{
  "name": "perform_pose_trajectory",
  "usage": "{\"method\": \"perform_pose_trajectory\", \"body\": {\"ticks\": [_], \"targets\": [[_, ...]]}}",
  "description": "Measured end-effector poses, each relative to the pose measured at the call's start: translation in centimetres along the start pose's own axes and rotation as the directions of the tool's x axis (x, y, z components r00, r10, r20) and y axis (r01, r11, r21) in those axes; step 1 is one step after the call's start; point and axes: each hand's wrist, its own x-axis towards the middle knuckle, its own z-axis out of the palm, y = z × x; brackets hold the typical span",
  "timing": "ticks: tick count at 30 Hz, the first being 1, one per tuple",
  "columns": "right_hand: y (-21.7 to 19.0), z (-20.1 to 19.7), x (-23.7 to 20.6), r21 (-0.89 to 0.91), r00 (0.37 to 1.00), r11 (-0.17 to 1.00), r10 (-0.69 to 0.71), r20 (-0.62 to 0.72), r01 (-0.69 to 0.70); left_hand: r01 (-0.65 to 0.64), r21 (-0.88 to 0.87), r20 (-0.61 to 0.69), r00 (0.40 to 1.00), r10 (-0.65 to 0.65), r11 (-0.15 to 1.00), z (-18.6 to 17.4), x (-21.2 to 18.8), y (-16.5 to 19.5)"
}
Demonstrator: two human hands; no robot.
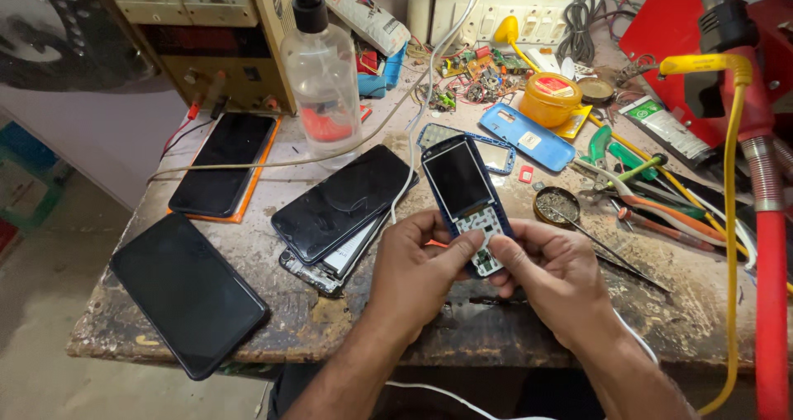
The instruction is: The person cleans the internal components of a disassembled mobile phone with a red cloth, applies a substance from a tube to the circuit board, and then reassembles the phone by fitting the keypad and casing back together.
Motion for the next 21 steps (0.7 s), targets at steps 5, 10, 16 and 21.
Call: {"method": "perform_pose_trajectory", "body": {"ticks": [5,10,16,21], "targets": [[-0.8,0.6,0.2,0.012,0.997,0.999,0.039,0.068,-0.039,-0.038,-0.005,-0.038,0.999,0.038,0.999,0.0,0.1,0.2],[-1.4,0.5,-0.2,0.075,0.983,0.996,0.038,0.182,-0.053,-0.038,0.007,-0.003,0.999,0.038,0.999,-0.5,0.3,-0.1],[-0.4,-4.6,-5.2,-0.427,0.933,0.894,-0.026,-0.358,-0.139,0.064,-0.222,0.217,0.976,-0.015,0.973,-1.1,0.8,-0.5],[0.2,-21.9,-4.5,-0.324,0.697,0.946,-0.23,-0.679,-0.003,0.129,-0.183,0.247,0.966,-0.081,0.975,-1.3,0.8,0.2]]}}
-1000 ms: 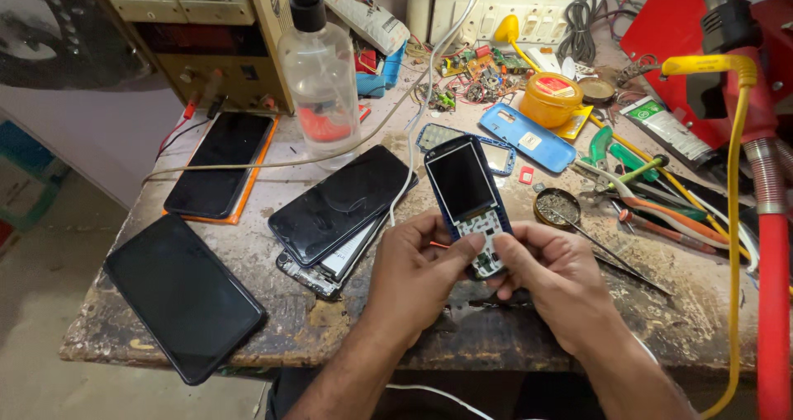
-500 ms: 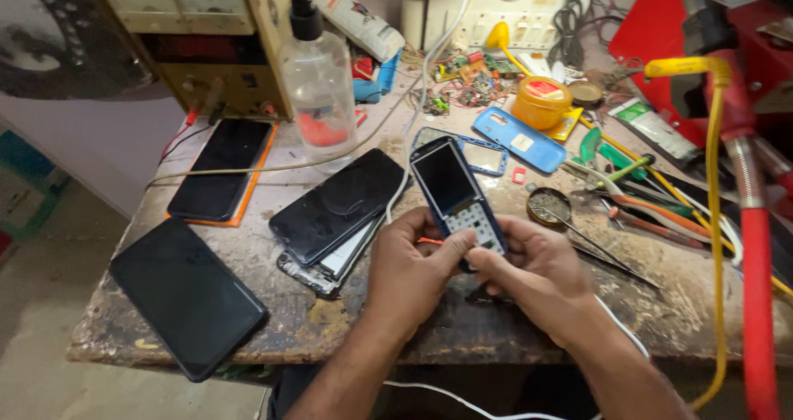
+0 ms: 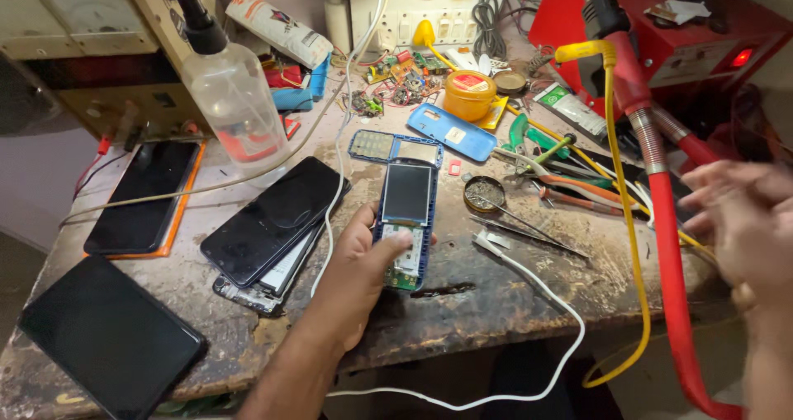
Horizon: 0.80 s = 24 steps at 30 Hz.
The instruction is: The person cleans the internal components of a disassembled mobile phone with a red cloth, applies a substance from a tube to the circuit board, and then reassembles the phone by fitting the keypad and casing back together.
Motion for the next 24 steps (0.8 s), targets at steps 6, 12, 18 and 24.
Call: {"method": "perform_pose_trajectory", "body": {"ticks": [6,12,18,24], "targets": [[8.1,-4.8,13.6,-0.537,0.932,0.783,0.362,-0.018,-0.314,0.058,0.132,0.032,0.997,-0.063,0.99,1.1,-0.2,0.4],[9.5,-4.5,12.9,-0.428,0.942,0.863,0.329,0.072,-0.269,-0.083,0.749,0.054,0.996,0.064,0.657,0.8,-1.4,1.8],[8.9,-3.4,11.9,-0.444,0.959,0.868,0.278,0.061,-0.223,-0.312,0.853,0.228,0.944,0.238,0.418,0.6,-1.8,3.4],[6.4,-2.6,10.5,-0.459,0.988,0.882,0.146,0.057,-0.104,-0.211,0.916,0.132,0.962,0.241,0.341,1.8,-3.1,3.4]]}}
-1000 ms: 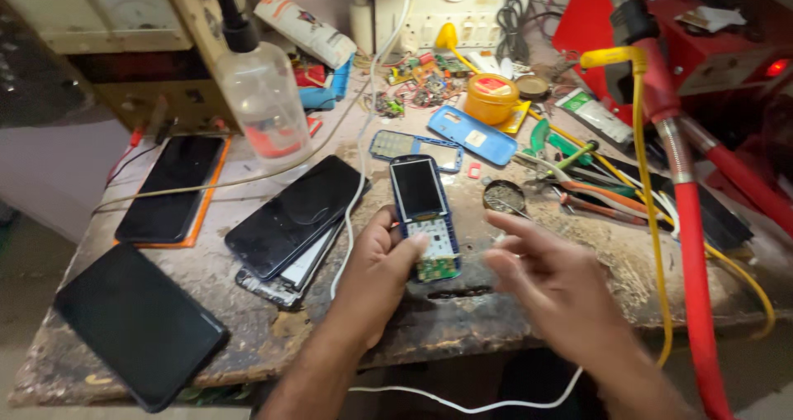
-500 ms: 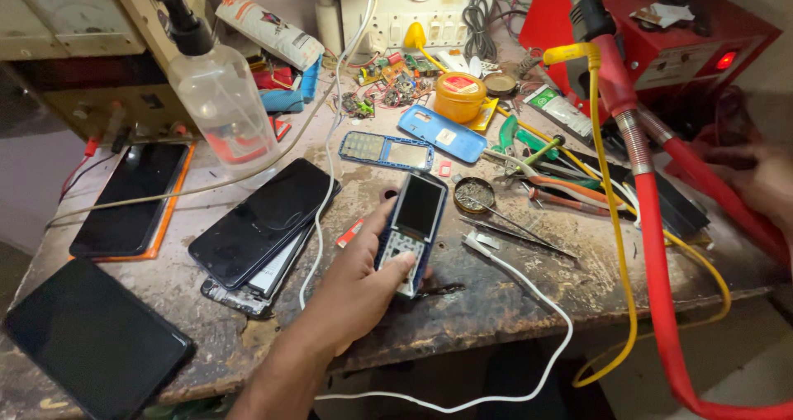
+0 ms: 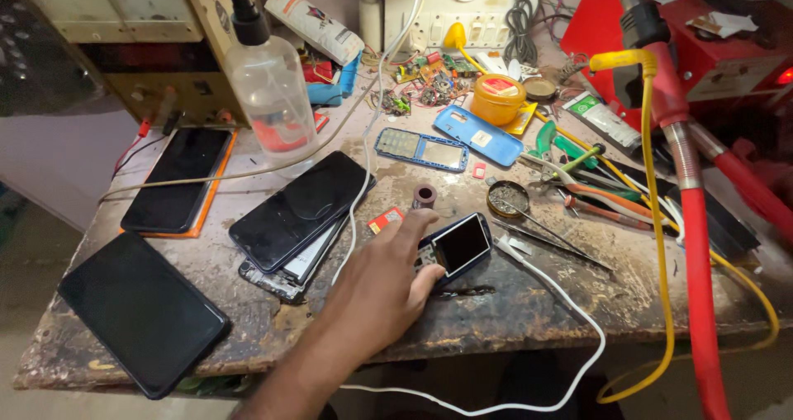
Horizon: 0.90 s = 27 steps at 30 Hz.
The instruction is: The person cleans the internal components of a disassembled mobile phone with a red cloth, applies a substance from a tube to the circuit board, and then reassembles the phone by fitting the keypad and casing back together.
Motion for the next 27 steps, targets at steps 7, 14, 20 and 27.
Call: {"method": "perform_pose_trajectory", "body": {"ticks": [7,14,20,27], "targets": [[-6.9,1.0,-6.9,-0.052,0.935,0.941,-0.339,-0.109,0.335,-0.057,0.222,-0.125,0.988,0.087,0.973,0.7,-0.7,-0.1],[-14.8,2.9,-20.2,-0.071,0.771,0.778,-0.628,-0.108,0.624,-0.141,0.218,-0.203,0.961,0.186,0.966,2.4,-1.3,-0.4],[-17.0,7.7,-25.9,-0.034,0.622,0.622,-0.779,0.075,0.782,-0.144,0.106,-0.204,0.965,0.163,0.984,2.1,-1.5,-1.0],[-16.3,7.6,-25.2,0.061,0.875,0.899,-0.436,0.21,0.434,-0.159,0.024,-0.196,0.967,0.161,0.987,2.0,-1.6,-1.7]]}}
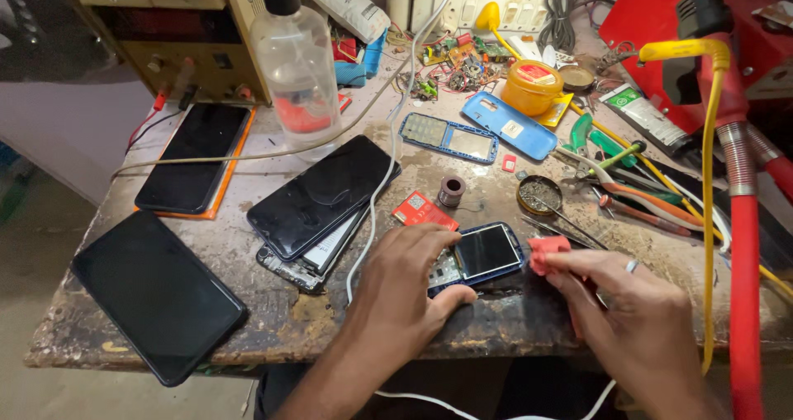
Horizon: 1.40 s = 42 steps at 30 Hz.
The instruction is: The person cleans the internal components of a disassembled mobile phone with a red cloth, applies a substance from a tube to the circuit board, and then reassembles the phone by fitting the keypad and casing back together.
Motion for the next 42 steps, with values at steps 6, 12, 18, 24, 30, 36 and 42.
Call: {"method": "perform_pose_trajectory", "body": {"ticks": [6,12,18,24,30,36,42], "targets": [[-2.0,2.2,2.1,-0.014,0.703,0.709,-0.696,0.149,0.705,0.016,-0.073,0.025,1.0,-0.014,0.997,-0.3,-0.2,0.0],[-1.0,0.1,3.7,-0.098,0.707,0.707,-0.669,0.229,0.7,-0.002,-0.072,0.012,1.0,0.003,0.997,-0.4,-0.1,0.1],[-1.2,0.8,3.4,-0.06,0.659,0.666,-0.715,0.234,0.744,0.011,-0.093,0.027,1.0,-0.008,0.996,-0.3,-0.2,0.1],[-1.1,0.6,3.6,-0.101,0.684,0.682,-0.694,0.222,0.725,0.027,-0.104,0.022,0.999,-0.025,0.994,-0.2,-0.1,-0.1],[-1.0,0.8,3.8,-0.115,0.72,0.713,-0.669,0.181,0.692,-0.029,-0.071,-0.014,1.0,0.028,0.997,-0.1,-0.2,-0.4],[-1.1,1.6,3.7,-0.05,0.684,0.688,-0.706,0.184,0.724,0.006,-0.103,0.006,1.0,-0.006,0.995,0.0,-0.2,-0.3],[-1.4,1.4,3.5,0.006,0.703,0.726,-0.667,0.249,0.687,0.026,-0.092,-0.001,1.0,-0.027,0.995,0.1,-0.2,-0.3]]}}
